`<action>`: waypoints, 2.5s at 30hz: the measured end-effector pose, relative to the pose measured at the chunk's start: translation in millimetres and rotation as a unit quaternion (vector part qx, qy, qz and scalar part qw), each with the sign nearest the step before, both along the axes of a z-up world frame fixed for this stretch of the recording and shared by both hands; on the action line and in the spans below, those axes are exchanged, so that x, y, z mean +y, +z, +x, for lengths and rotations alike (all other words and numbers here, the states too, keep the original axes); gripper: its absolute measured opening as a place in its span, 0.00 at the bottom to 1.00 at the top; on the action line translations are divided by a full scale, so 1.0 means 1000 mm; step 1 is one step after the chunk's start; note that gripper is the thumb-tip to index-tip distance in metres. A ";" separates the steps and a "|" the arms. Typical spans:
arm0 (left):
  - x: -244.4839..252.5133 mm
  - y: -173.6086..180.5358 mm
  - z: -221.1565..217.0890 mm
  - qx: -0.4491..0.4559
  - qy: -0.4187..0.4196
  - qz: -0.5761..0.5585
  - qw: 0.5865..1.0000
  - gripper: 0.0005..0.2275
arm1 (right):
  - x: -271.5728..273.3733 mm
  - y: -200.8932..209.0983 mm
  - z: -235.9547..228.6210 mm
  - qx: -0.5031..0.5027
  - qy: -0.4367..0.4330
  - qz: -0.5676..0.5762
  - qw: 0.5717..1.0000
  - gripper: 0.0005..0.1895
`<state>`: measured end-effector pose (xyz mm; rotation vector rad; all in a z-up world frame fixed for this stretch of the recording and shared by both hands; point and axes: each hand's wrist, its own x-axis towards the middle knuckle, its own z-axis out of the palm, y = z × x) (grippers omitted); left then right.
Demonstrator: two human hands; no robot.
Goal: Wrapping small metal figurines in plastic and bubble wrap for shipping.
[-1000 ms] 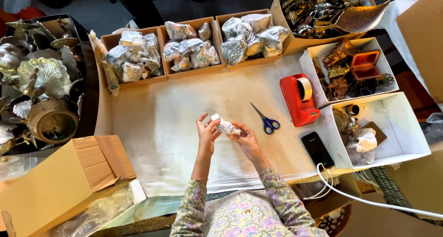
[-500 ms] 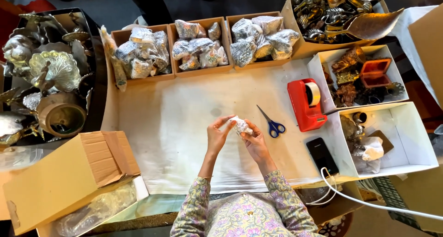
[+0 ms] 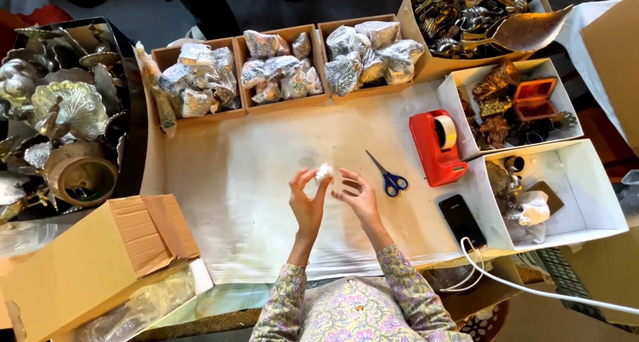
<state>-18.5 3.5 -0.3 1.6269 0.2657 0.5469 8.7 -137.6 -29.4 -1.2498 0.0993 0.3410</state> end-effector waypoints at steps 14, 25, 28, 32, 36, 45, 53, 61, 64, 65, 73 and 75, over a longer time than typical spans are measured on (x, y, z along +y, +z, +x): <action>0.005 0.018 -0.019 -0.076 -0.071 0.201 0.974 0.17 | -0.009 -0.009 -0.001 0.076 -0.037 0.160 0.984 0.15; 0.017 -0.009 0.005 0.141 -0.166 -0.100 0.971 0.26 | -0.017 -0.004 -0.006 0.058 0.022 0.154 0.986 0.18; -0.001 0.006 -0.001 0.117 -0.129 -0.062 0.983 0.23 | -0.020 0.000 -0.010 0.055 0.004 0.135 0.989 0.19; -0.019 0.008 -0.008 0.132 -0.092 -0.047 0.986 0.21 | -0.028 -0.015 -0.013 0.055 -0.008 0.109 0.992 0.20; -0.027 0.002 -0.010 0.125 -0.064 -0.033 0.990 0.21 | -0.034 -0.024 -0.012 0.053 -0.007 0.078 0.996 0.21; -0.028 -0.007 -0.030 0.148 -0.020 -0.032 0.988 0.21 | -0.031 -0.053 -0.021 0.109 0.007 0.085 0.990 0.17; -0.021 0.001 -0.034 0.154 -0.017 -0.009 0.988 0.20 | -0.024 -0.060 -0.014 0.134 -0.004 0.091 0.987 0.15; 0.008 -0.004 -0.028 0.034 -0.101 0.284 0.953 0.14 | -0.008 -0.045 0.000 0.095 -0.012 0.013 0.995 0.15; 0.022 0.000 -0.023 -0.024 -0.150 0.378 0.913 0.17 | -0.005 -0.049 0.003 0.096 -0.017 0.019 0.995 0.15; 0.025 -0.004 -0.021 -0.026 -0.150 0.380 0.912 0.17 | -0.003 -0.053 0.001 0.094 -0.017 0.021 0.995 0.15; 0.051 -0.058 -0.006 0.205 -0.223 -0.075 0.950 0.21 | 0.010 -0.060 0.000 0.071 0.034 0.004 0.997 0.16; 0.052 -0.059 -0.008 0.199 -0.203 -0.071 0.956 0.20 | 0.017 -0.060 -0.001 0.072 0.033 -0.003 0.997 0.17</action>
